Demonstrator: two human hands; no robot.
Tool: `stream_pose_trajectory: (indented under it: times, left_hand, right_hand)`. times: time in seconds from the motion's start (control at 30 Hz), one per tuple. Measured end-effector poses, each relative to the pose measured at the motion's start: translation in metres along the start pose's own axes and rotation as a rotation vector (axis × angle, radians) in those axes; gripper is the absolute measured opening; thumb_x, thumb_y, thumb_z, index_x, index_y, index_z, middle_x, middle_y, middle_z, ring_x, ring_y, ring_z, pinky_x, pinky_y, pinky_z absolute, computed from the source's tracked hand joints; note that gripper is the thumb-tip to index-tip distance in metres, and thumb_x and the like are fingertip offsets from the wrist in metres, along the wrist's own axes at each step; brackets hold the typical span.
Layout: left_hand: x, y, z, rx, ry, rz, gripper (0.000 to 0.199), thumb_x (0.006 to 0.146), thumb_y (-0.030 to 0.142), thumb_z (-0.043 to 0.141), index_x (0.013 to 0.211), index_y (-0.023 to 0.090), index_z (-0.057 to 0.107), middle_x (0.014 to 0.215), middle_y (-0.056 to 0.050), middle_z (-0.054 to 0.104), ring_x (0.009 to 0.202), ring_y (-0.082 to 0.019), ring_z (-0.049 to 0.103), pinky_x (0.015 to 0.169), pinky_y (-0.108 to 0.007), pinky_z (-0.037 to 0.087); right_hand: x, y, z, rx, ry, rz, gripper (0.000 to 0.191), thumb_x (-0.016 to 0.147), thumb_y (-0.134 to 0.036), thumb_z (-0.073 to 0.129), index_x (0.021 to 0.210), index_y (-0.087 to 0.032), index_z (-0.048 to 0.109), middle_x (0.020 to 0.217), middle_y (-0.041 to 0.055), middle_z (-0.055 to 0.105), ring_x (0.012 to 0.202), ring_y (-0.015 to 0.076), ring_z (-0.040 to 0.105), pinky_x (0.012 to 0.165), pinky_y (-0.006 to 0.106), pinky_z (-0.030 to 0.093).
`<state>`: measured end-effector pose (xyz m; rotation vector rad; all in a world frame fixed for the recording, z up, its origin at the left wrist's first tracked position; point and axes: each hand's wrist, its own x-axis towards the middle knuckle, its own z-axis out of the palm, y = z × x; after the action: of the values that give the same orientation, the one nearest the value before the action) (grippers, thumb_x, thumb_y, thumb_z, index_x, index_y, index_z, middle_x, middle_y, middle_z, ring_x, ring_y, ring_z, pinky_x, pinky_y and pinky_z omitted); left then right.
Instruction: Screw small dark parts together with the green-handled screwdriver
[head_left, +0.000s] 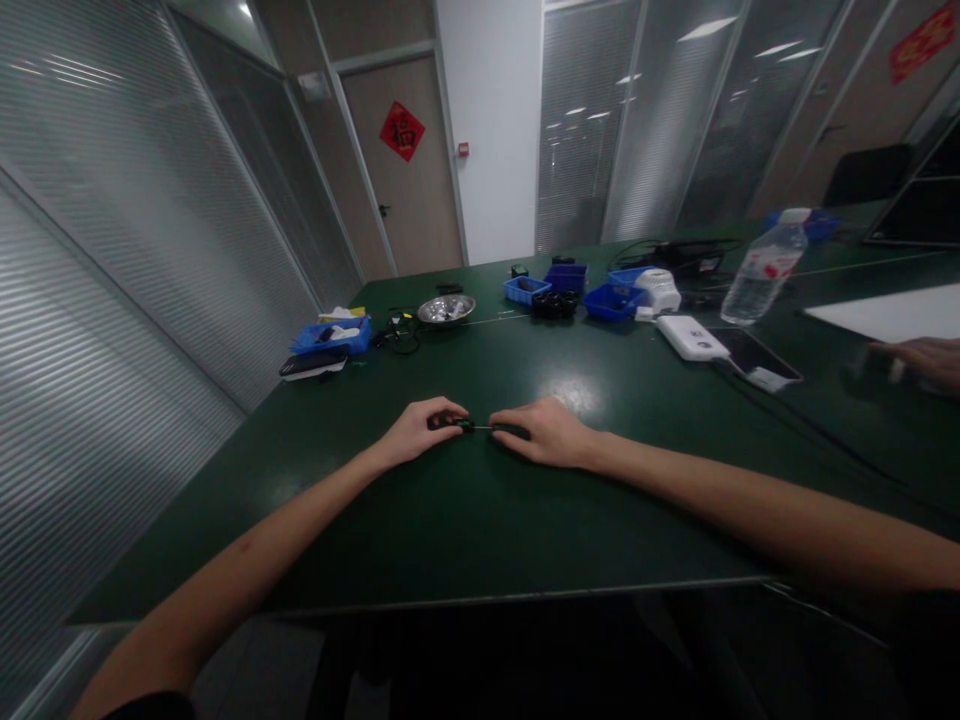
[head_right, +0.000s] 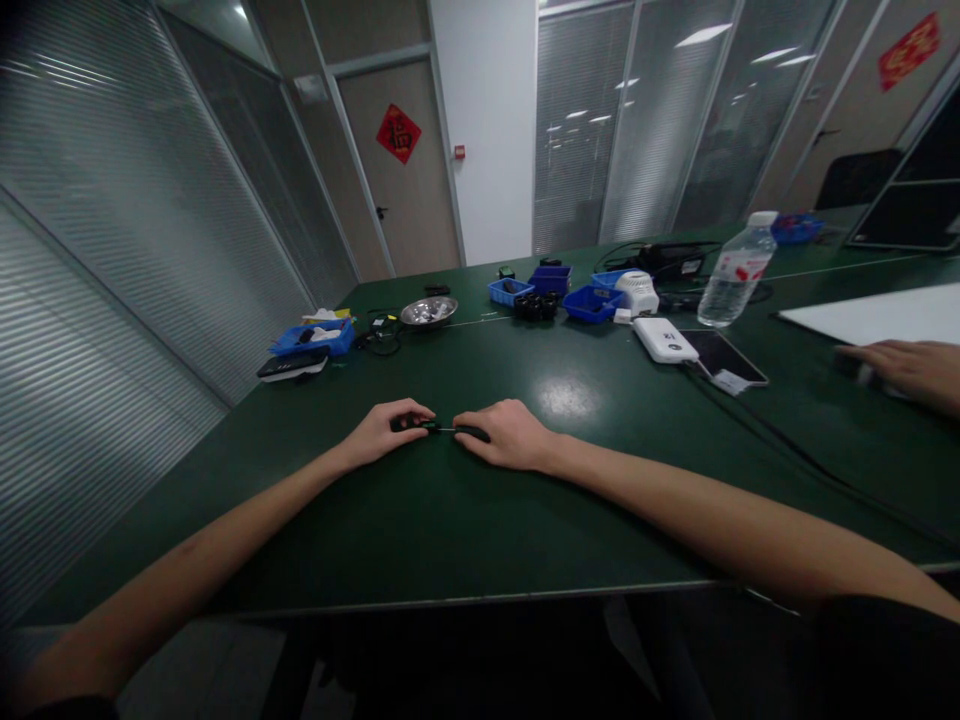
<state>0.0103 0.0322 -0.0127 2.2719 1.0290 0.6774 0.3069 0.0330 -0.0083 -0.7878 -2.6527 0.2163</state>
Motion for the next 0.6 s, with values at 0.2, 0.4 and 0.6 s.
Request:
stream_pose_trajectory:
  times: [0.2,0.4,0.6]
  left_hand:
    - [-0.0007,-0.0001,-0.0004,0.003,-0.007,0.015,0.025,0.098,0.032,0.067,0.119,0.019,0.073,0.111,-0.007,0.068,0.097,-0.019,0.063,0.082,-0.029,0.047]
    - [-0.0016,-0.0002,0.0000,-0.030,-0.037,0.048,0.026,0.098,0.032,0.068,0.118,0.018,0.074,0.112,-0.008,0.068,0.097,-0.019,0.063,0.082,-0.030,0.048]
    - [-0.0012,0.0026,0.0013,-0.072,-0.073,0.090,0.027,0.098,0.033,0.068,0.119,0.018,0.075,0.113,-0.009,0.069,0.100,-0.020,0.063,0.088,-0.032,0.049]
  right_hand:
    - [0.0005,-0.0005,-0.0010,-0.005,0.000,-0.010,0.039,0.107,-0.044,0.045,0.130,-0.022,0.067,0.099,0.0061,0.077,0.077,0.0186,0.069,0.068,0.029,0.042]
    - [0.0001,-0.0008,-0.0026,0.003,-0.023,-0.034,0.039,0.108,-0.043,0.044,0.132,-0.022,0.066,0.104,0.0071,0.077,0.079,0.0184,0.070,0.069,0.028,0.043]
    - [-0.0015,0.0003,-0.0012,-0.003,-0.037,-0.072,0.042,0.109,-0.044,0.042,0.134,-0.021,0.066,0.105,0.0080,0.077,0.079,0.0179,0.069,0.070,0.028,0.043]
